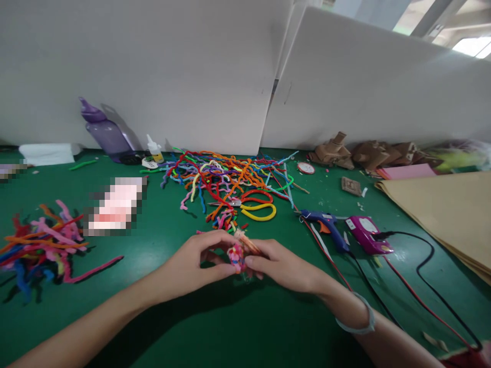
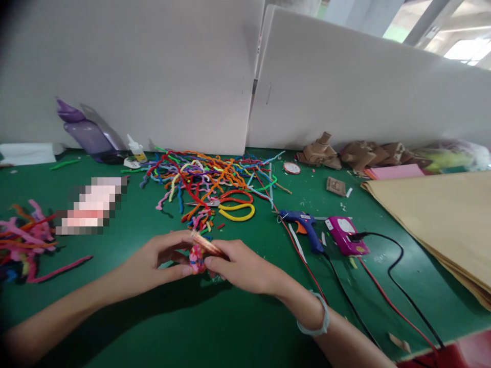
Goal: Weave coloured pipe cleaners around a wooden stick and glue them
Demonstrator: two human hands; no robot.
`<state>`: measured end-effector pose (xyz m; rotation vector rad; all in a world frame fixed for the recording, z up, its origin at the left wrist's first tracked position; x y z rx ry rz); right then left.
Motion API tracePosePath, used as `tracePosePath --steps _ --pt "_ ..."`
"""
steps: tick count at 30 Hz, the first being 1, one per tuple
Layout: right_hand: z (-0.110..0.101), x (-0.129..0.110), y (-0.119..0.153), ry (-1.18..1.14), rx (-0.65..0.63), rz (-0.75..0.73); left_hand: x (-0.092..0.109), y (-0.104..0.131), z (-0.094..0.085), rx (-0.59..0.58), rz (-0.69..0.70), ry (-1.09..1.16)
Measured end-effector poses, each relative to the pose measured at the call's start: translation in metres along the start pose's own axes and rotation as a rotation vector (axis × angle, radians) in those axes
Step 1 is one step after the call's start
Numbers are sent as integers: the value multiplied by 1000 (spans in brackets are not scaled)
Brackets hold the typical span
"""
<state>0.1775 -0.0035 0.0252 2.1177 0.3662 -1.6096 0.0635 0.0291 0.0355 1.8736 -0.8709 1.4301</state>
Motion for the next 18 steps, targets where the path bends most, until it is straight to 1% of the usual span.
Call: tracePosePath --steps 3,5,7,14,18 --pt "0 0 0 -52 0 0 -5 0 2 27 -50 75" --pt "1 0 0 -23 3 -1 -6 0 2 44 -52 85" --pt "0 -2 0 40 26 -18 -6 0 -1 80 -30 50" --pt "-2 -12 3 264 214 -183 2 3 -7 221 107 -95" --pt "2 -18 8 431 230 -317 2 8 -8 305 148 -160"
Point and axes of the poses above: each hand's wrist, its own y-axis away from the middle knuckle, its own z-axis out of the palm, x = y × z, the point moved 7 cm from there along -y, towards the middle knuckle
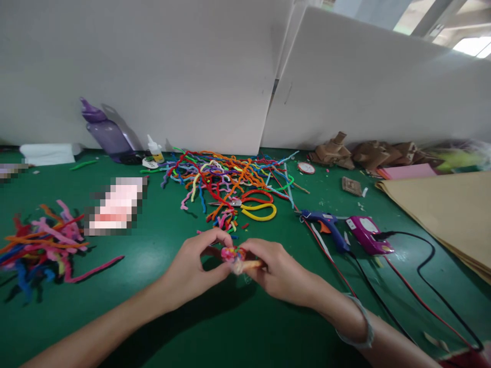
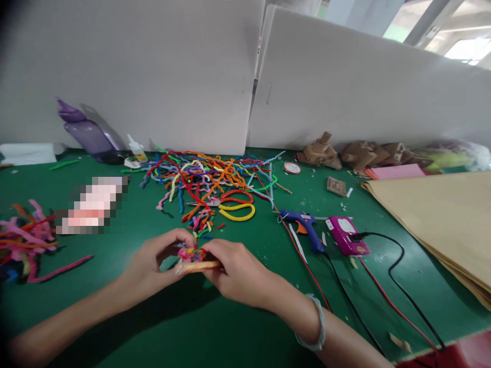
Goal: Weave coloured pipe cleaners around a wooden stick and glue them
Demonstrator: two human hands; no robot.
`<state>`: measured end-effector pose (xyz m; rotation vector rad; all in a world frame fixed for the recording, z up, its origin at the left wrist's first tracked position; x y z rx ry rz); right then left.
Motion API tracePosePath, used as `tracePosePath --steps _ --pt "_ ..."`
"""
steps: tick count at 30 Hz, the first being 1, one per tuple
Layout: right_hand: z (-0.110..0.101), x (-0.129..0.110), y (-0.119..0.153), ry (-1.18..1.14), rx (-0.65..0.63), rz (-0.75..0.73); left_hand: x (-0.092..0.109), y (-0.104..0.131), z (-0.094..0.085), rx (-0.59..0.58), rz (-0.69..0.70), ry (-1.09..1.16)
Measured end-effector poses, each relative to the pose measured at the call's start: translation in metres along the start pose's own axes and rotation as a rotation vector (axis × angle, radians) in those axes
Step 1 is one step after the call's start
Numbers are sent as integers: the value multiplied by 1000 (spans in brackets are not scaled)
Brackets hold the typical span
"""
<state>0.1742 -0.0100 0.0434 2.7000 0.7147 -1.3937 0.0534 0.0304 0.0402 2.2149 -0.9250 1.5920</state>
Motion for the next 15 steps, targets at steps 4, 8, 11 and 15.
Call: tracePosePath --steps 4,8,11,15 --pt "-1 -4 2 92 -4 -91 5 1 -1 21 107 -49" --pt "-6 0 0 6 3 -30 8 0 -1 7 185 -56" --pt "-1 11 -2 -256 -18 145 9 3 -6 108 208 -156" --pt "20 18 -2 -605 -58 297 10 10 -11 243 224 -322"
Point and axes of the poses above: each hand's wrist, its own y-axis away from the middle knuckle, its own z-axis out of the palm, x = y × z, the point moved 7 cm from there along -y, towards the middle knuckle
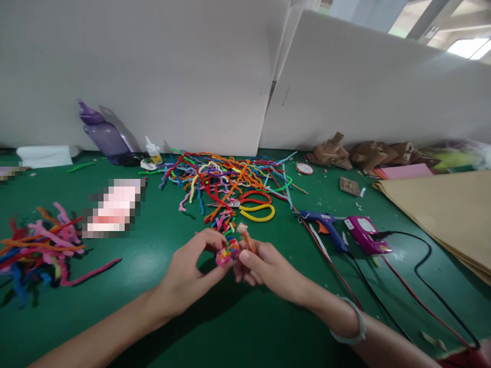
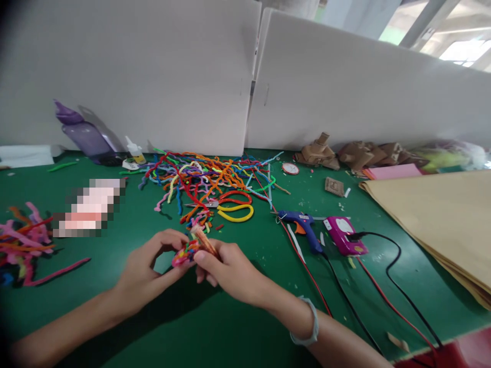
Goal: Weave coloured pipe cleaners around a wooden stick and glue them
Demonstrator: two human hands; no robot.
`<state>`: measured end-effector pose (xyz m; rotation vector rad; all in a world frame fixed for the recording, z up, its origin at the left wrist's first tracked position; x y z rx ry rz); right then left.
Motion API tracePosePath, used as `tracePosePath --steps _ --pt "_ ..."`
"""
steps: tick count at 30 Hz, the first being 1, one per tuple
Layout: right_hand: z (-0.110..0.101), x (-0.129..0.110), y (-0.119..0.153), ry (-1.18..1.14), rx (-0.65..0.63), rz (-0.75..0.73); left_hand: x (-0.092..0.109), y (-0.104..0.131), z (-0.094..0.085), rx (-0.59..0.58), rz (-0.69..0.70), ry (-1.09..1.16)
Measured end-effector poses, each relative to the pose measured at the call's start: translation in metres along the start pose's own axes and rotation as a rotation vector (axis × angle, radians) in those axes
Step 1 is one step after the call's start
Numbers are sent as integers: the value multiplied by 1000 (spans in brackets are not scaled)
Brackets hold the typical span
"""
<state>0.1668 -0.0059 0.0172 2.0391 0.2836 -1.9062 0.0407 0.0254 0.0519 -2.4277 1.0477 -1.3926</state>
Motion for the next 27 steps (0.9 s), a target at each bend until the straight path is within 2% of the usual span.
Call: tracePosePath --steps 4,13,17,27 --pt "4 5 -1 6 78 -2 3 4 1 -10 78 -152" --pt "-2 5 0 74 128 13 16 15 6 16 471 -456" --pt "-4 1 2 175 130 -14 25 19 7 26 607 -558" --pt "-6 -2 0 286 22 -38 33 19 7 15 626 -585"
Point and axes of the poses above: each hand's wrist, its own y-axis away from the middle knuckle, its own z-axis out of the palm, x = y × z, the point moved 7 cm from there along -y, towards the middle knuckle
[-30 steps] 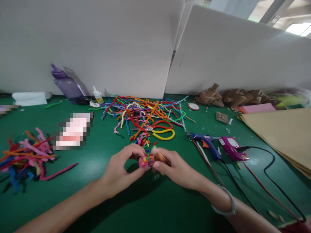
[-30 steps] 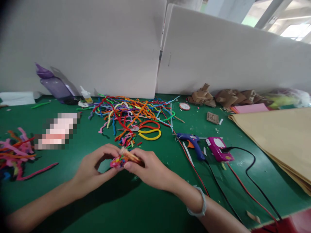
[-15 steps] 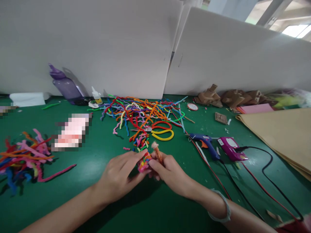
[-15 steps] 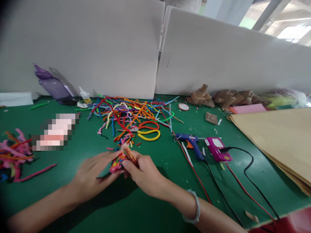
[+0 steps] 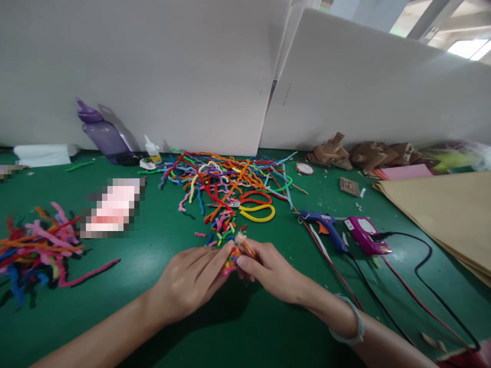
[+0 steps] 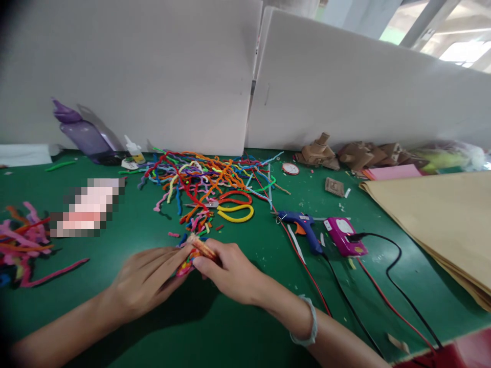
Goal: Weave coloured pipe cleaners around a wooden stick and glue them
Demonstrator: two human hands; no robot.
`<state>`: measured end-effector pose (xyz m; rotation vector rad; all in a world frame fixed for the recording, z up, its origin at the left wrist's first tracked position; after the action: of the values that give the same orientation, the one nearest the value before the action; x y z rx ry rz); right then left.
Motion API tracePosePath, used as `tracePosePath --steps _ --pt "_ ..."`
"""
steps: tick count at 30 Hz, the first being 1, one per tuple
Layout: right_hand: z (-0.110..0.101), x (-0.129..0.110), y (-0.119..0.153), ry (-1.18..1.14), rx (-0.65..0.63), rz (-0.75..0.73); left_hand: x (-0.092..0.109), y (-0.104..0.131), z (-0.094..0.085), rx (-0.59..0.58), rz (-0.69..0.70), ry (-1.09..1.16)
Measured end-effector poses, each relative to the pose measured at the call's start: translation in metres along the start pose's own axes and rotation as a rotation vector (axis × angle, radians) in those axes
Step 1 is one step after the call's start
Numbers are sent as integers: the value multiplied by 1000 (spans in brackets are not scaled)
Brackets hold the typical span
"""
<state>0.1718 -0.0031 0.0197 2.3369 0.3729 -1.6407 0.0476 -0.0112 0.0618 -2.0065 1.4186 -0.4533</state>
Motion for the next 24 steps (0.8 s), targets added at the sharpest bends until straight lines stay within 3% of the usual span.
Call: tracePosePath --steps 5,13,24 --pt "-3 -4 -1 127 45 -32 8 -2 3 -9 40 25" --pt "2 -2 -1 -13 79 4 10 -2 3 -24 71 -32" --pt "1 3 -1 158 132 -26 4 1 13 -58 -118 109"
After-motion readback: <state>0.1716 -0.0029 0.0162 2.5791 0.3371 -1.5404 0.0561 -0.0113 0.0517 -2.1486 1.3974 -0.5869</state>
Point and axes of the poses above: each hand's wrist, its own y-axis away from the middle knuckle, its own z-axis out of the palm, x = y × z, the point moved 7 cm from there along -y, towards the middle knuckle
